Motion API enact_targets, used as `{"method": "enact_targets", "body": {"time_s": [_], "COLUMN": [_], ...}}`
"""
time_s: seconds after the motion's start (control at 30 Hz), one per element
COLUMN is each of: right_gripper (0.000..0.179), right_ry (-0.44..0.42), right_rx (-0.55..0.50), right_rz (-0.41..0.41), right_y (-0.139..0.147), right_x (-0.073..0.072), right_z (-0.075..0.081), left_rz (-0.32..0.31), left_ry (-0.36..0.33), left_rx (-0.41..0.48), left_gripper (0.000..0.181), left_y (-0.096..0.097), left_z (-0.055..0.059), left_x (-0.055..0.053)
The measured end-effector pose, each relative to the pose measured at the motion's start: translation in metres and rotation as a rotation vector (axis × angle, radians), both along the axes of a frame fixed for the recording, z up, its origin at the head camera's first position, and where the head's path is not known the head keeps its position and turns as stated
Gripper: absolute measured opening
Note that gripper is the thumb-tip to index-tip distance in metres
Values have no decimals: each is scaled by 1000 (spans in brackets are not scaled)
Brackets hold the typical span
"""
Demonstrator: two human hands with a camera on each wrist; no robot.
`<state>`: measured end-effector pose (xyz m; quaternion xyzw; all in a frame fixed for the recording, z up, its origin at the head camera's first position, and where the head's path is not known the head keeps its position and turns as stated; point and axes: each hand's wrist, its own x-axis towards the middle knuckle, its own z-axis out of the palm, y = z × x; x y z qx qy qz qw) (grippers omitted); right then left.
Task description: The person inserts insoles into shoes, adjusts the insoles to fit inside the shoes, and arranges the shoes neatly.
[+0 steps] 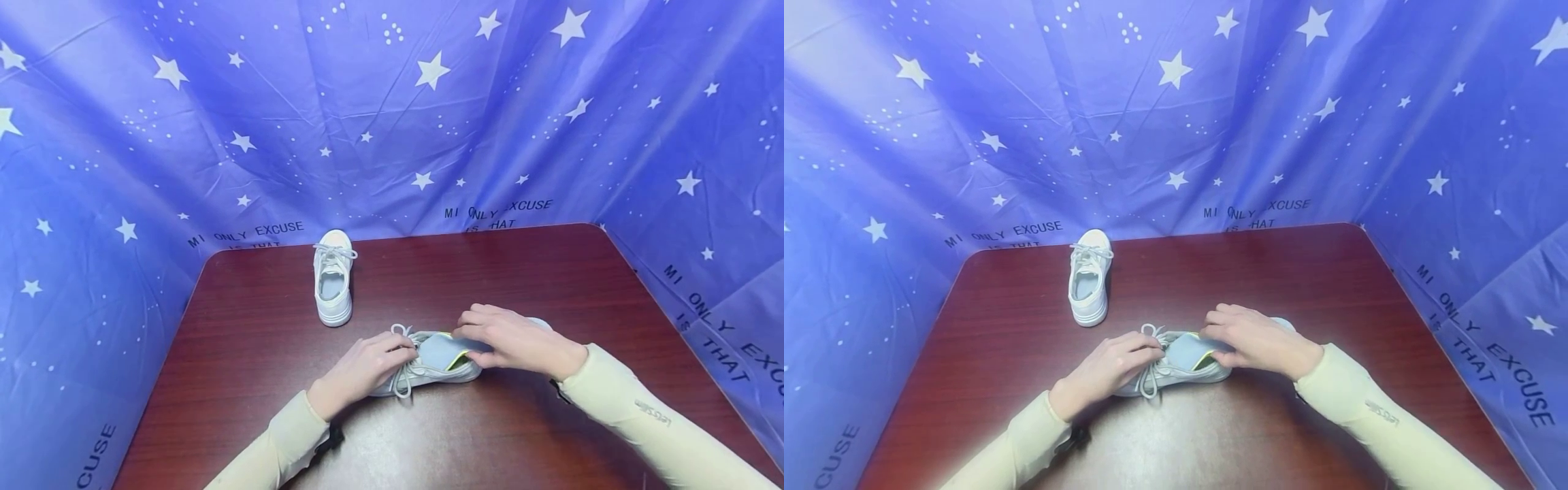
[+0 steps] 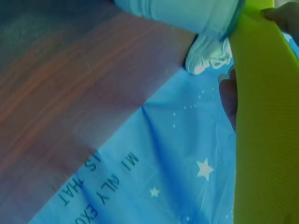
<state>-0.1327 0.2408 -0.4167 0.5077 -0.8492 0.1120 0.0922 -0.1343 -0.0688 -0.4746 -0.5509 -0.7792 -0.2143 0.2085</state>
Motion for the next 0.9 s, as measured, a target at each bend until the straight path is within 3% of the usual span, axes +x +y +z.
{"method": "enact_targets", "body": {"time_s": [0.17,0.37,0.63,0.9], "right_gripper": [34,50,62,65], "right_ry": [11,-10,-30,29], "right_rx": [18,71,111,93], "right_rz": [-1,-68,-135,-182], "right_y": [-12,-11,8,33], "right_x": [0,2,5,8], "right_z": [-10,-10,-3,2], "left_rz": [-3,-11,-22,-20], "left_ry": [-2,1,10,-5], "left_rx": [11,14,22,16], "left_gripper": [16,17,16,16], "left_y": [0,0,1,1], "left_z": [-1,0,-1,0], "left_x": [-1,0,-1,-1]}}
